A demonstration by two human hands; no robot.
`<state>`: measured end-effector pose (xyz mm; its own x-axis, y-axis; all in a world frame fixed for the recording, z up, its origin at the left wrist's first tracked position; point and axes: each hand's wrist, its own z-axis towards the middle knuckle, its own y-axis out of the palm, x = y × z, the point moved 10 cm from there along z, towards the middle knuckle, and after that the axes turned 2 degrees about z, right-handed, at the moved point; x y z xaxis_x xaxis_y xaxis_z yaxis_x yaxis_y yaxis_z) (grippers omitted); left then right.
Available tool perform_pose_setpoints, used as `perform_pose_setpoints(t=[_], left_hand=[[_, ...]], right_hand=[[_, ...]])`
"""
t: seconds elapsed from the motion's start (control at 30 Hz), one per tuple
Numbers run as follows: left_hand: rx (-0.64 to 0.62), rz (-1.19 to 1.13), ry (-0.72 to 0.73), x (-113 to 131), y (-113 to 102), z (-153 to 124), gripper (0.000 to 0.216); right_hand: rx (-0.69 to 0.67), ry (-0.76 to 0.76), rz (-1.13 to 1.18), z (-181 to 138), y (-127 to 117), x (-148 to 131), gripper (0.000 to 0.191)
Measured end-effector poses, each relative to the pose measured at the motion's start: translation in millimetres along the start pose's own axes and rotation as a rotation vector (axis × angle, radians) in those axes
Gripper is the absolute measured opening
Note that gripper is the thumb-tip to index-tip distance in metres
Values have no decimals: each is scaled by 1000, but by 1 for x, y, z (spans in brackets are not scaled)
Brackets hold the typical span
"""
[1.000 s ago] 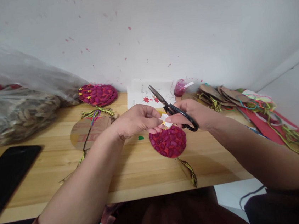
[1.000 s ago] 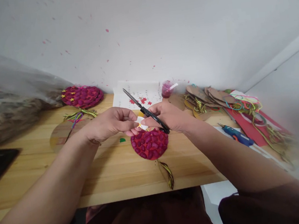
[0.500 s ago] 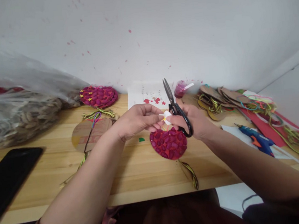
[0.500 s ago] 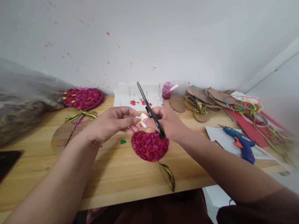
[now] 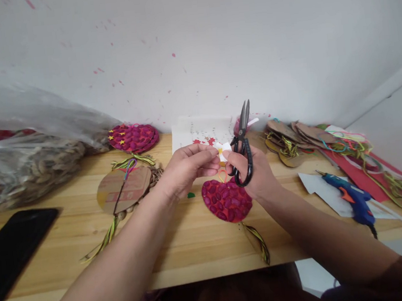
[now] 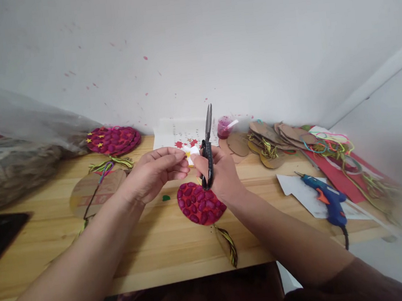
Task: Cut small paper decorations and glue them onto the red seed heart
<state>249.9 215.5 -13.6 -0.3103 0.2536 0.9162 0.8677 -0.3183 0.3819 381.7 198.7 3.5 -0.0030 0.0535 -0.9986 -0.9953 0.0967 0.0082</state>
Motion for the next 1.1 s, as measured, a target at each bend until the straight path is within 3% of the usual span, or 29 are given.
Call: perform_pose_setpoints(t=[0.23, 1.1], left_hand=[[26, 6, -3, 1, -1, -2, 16], [99, -9, 30, 1, -4, -1, 14]], right_hand=[[-19, -75, 4, -2, 7, -1, 27], [22, -61, -8, -5, 7, 3, 22]])
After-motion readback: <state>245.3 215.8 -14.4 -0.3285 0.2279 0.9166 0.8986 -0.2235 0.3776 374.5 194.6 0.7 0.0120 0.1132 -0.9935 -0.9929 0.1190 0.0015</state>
